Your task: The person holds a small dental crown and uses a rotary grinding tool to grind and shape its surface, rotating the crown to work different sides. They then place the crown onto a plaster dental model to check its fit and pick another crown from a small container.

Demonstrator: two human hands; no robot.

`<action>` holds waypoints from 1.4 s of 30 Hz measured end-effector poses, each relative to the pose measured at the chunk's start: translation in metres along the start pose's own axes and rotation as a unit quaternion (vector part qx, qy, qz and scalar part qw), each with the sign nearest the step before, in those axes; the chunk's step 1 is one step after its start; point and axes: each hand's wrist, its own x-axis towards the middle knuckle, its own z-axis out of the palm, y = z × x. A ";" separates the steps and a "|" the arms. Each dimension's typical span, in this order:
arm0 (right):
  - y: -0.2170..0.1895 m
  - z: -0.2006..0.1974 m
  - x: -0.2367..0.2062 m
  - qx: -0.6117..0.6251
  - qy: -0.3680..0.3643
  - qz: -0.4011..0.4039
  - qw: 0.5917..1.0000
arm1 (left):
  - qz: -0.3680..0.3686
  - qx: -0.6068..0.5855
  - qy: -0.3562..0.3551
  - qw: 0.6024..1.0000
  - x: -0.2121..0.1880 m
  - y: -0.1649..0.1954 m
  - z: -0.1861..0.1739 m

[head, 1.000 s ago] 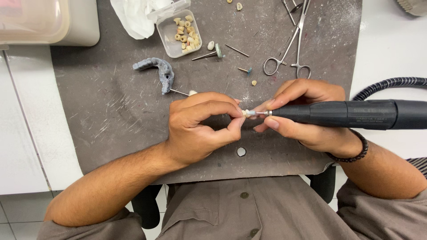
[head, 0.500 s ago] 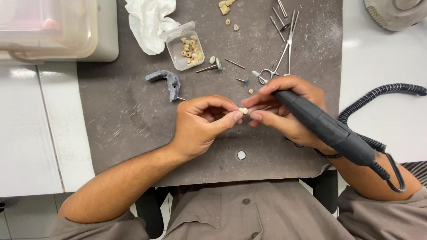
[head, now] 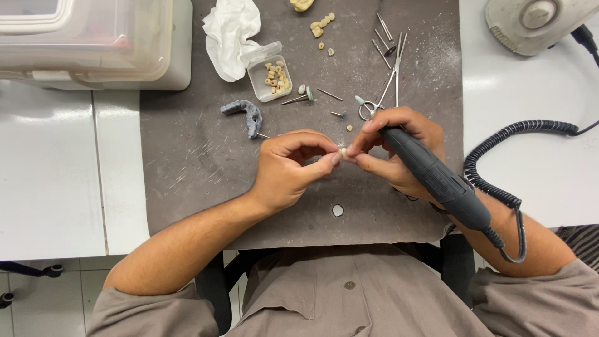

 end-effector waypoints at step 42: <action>-0.022 -0.013 0.003 0.095 0.017 0.016 0.995 | 0.091 0.118 -0.120 0.982 0.026 0.052 0.009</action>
